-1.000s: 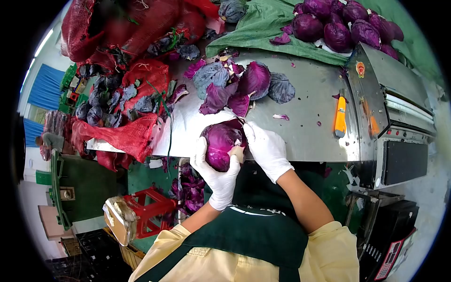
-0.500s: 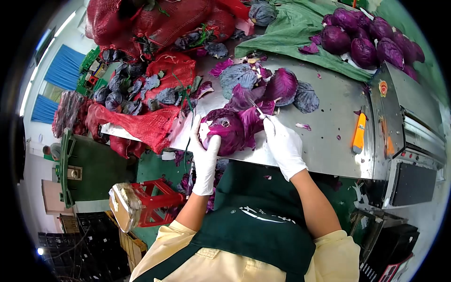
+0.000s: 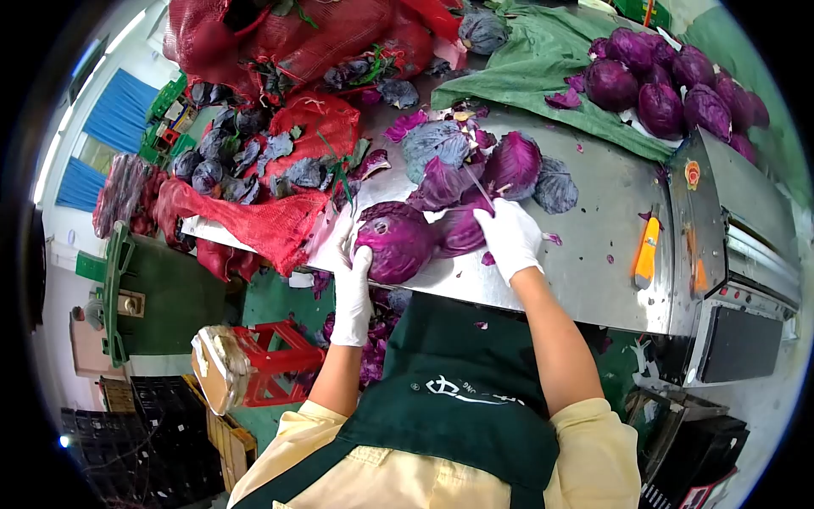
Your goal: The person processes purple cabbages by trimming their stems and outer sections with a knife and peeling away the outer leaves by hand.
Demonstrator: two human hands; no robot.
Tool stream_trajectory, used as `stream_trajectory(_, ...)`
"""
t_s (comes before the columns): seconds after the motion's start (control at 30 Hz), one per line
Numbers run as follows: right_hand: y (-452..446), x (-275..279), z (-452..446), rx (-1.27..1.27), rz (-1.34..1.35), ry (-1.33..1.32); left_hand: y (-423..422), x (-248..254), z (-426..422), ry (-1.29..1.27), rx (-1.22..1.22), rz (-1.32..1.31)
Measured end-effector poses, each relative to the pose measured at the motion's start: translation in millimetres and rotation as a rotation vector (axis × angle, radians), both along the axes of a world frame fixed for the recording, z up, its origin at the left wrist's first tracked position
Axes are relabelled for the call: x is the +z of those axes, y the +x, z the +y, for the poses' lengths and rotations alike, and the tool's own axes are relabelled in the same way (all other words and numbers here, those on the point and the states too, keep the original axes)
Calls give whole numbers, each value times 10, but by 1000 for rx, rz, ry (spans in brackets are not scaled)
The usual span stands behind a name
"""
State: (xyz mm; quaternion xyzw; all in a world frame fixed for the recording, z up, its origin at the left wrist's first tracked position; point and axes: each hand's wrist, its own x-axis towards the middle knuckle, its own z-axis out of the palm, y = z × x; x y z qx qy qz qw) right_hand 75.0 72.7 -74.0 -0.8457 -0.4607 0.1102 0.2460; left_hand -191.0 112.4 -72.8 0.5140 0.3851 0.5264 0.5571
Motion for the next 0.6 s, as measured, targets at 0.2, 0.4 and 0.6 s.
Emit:
stream_trajectory(0.2, 50, 313, -267, -91, -108, 160, -274, -72, 225, 46, -141, 109)
stream_trajectory(0.4, -385, 244, -250, 247, 637, 260, 94, 291, -80, -9, -168, 114)
stream_trajectory(0.6, -620, -179, -453, 287, 650, 359, 198, 179, -417, -28, -93, 124)
